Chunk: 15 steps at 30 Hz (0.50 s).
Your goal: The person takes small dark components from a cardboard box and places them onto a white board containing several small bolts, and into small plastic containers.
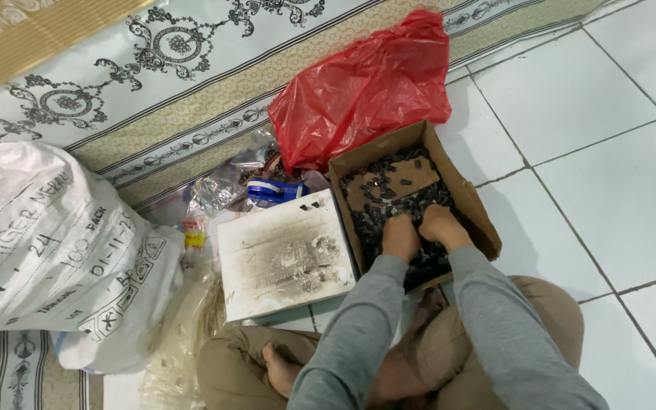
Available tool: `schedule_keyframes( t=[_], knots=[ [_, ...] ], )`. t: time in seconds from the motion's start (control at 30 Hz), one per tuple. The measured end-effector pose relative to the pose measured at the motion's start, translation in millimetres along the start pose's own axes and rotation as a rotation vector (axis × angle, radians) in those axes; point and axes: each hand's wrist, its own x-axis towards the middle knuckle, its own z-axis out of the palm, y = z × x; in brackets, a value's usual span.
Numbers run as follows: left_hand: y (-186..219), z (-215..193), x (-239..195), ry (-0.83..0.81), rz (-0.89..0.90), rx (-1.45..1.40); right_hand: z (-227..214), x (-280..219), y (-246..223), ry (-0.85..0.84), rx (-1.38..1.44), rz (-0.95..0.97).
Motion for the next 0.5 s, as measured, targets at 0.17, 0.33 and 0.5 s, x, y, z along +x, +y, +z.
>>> schedule_keyframes(
  t=[0.17, 0.33, 0.5],
  knots=[
    [4.9, -10.3, -3.2, 0.023, 0.031, 0.041, -5.9, -0.5, -5.9, 0.040, 0.040, 0.002],
    [28.2, -84.5, -36.8, 0.101, 0.084, -0.132, -34.9, -15.6, -17.1, 0.150, 0.220, -0.091],
    [27.6, -170.3, -107.1, 0.250, 0.198, -0.531, -64.4, -100.7, -55.8, 0.273, 0.543, -0.161]
  ],
)
